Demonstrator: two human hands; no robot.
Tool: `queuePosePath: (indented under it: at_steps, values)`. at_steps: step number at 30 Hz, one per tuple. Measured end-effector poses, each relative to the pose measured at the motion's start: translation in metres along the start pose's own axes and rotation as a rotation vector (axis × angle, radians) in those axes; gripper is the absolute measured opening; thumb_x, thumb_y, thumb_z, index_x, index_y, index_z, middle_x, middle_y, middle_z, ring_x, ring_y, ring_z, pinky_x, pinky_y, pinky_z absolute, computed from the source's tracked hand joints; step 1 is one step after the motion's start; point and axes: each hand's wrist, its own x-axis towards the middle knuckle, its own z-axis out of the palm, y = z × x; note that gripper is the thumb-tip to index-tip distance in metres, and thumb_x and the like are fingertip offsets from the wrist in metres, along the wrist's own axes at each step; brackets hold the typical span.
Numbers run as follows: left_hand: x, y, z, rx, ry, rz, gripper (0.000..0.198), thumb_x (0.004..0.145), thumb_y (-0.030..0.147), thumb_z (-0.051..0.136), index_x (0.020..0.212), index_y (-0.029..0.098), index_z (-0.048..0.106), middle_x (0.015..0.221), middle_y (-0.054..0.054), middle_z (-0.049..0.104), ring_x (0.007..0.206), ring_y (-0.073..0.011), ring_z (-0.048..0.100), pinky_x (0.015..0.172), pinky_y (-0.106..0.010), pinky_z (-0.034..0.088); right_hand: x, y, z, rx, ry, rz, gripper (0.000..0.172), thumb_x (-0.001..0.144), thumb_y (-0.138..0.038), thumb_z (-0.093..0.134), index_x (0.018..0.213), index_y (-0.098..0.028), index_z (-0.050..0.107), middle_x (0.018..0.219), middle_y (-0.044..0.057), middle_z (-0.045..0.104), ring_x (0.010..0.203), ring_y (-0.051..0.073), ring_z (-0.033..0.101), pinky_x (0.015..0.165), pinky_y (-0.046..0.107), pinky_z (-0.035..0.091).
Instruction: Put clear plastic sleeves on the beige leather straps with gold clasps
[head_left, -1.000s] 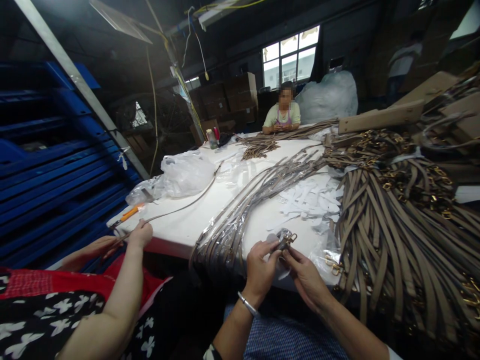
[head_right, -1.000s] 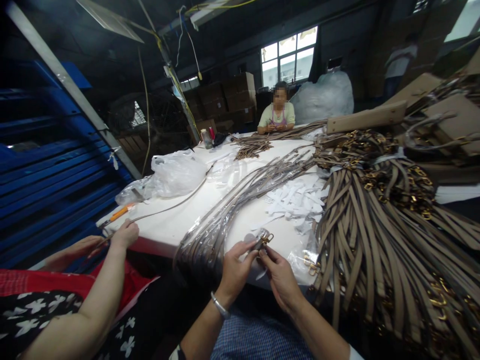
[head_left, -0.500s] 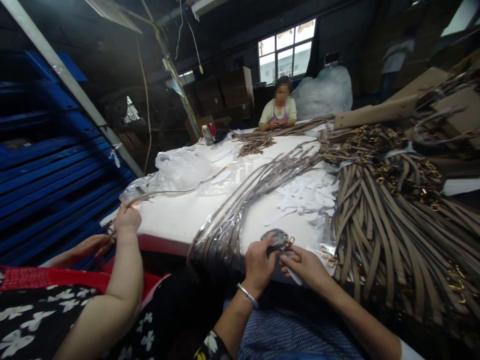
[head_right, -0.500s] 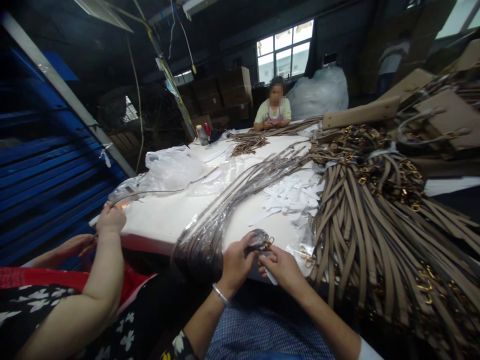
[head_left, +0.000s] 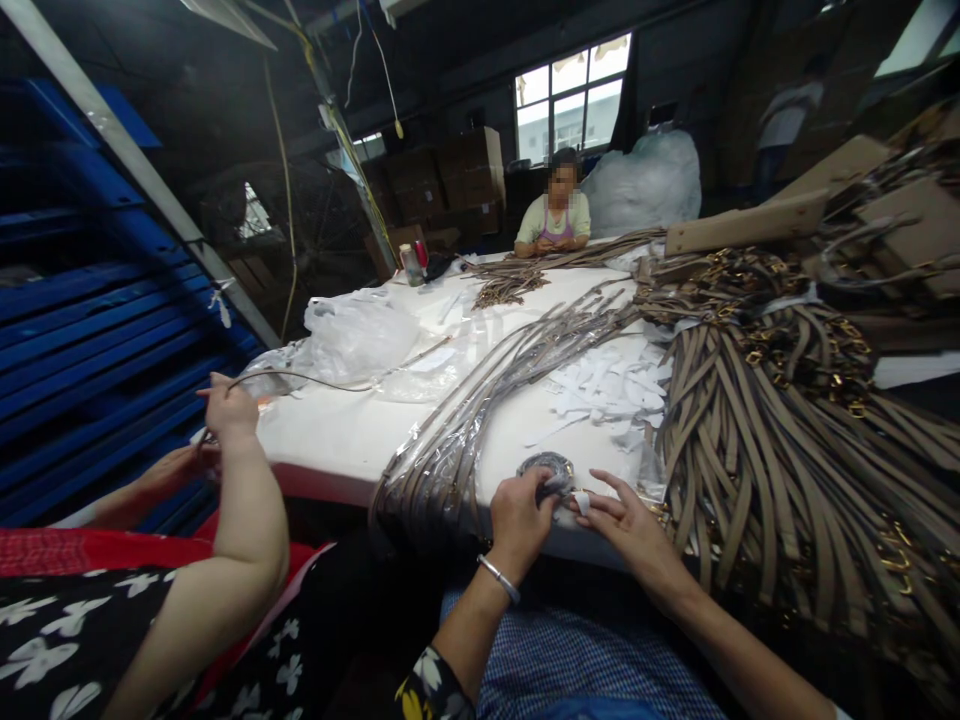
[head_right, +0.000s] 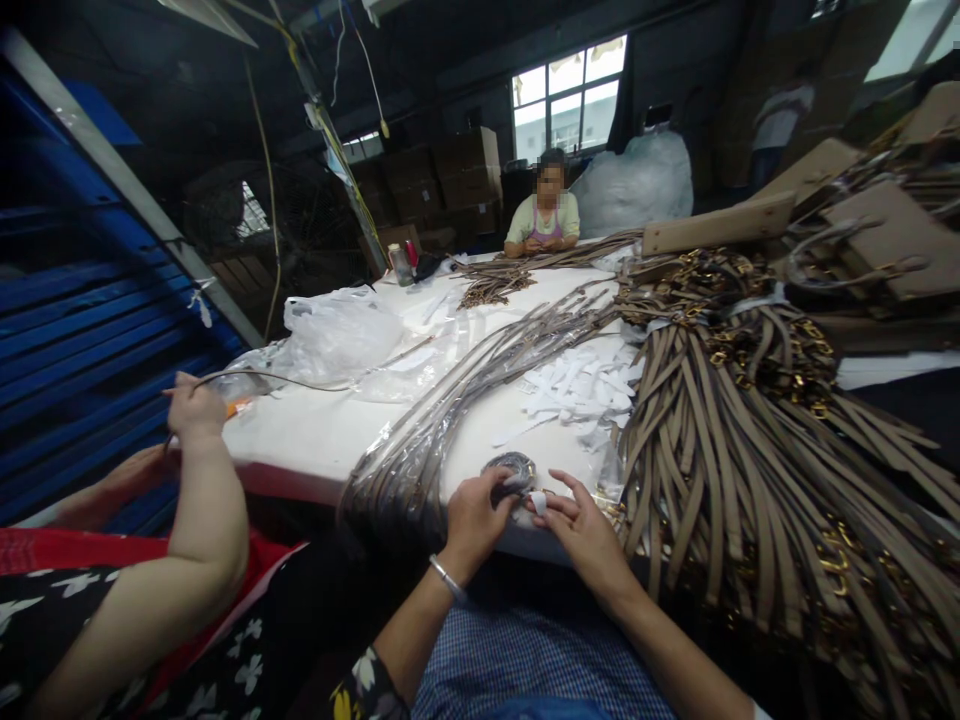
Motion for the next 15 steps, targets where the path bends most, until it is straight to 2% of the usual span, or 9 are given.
queuePosePath:
  at_steps: [4,6,10,15]
  values:
    - [0.000,0.000,-0.001,0.021,-0.004,0.004,0.025,0.078,0.022,0.070,0.102,0.029,0.064,0.096,0.002,0.072,0.091,-0.0214,0.064,0.080,-0.030,0.046,0.008,0.002,-0.008,-0.532,0.014,-0.293,0.024,0.084,-0.031,0.061,0.106,-0.024,0.067,0.108,0.008,0.073,0.103,0.027,0.067,0.098,0.044,0.050]
    - [0.000,0.000,0.000,0.027,-0.007,0.012,0.024,0.079,0.023,0.068,0.101,0.029,0.064,0.096,0.003,0.072,0.091,-0.0214,0.065,0.079,-0.030,0.046,0.012,0.001,-0.011,-0.681,-0.049,-0.442,0.025,0.087,-0.023,0.054,0.108,-0.026,0.068,0.110,0.006,0.072,0.104,0.025,0.066,0.098,0.041,0.049]
    - [0.000,0.000,0.001,0.043,-0.003,0.003,0.025,0.079,0.020,0.065,0.102,0.029,0.064,0.096,0.003,0.073,0.090,-0.0209,0.065,0.078,-0.029,0.046,0.022,-0.007,-0.007,-0.741,-0.149,-0.574,0.031,0.088,-0.015,0.049,0.111,-0.026,0.066,0.109,0.005,0.071,0.102,0.020,0.066,0.093,0.034,0.052]
    - [0.000,0.001,-0.001,0.042,-0.005,-0.006,0.027,0.078,0.016,0.064,0.102,0.029,0.065,0.096,0.002,0.073,0.089,-0.0206,0.065,0.079,-0.028,0.046,0.029,-0.011,0.001,-0.728,-0.146,-0.577,0.024,0.085,-0.017,0.052,0.100,-0.025,0.069,0.099,0.004,0.073,0.093,0.020,0.068,0.084,0.031,0.055]
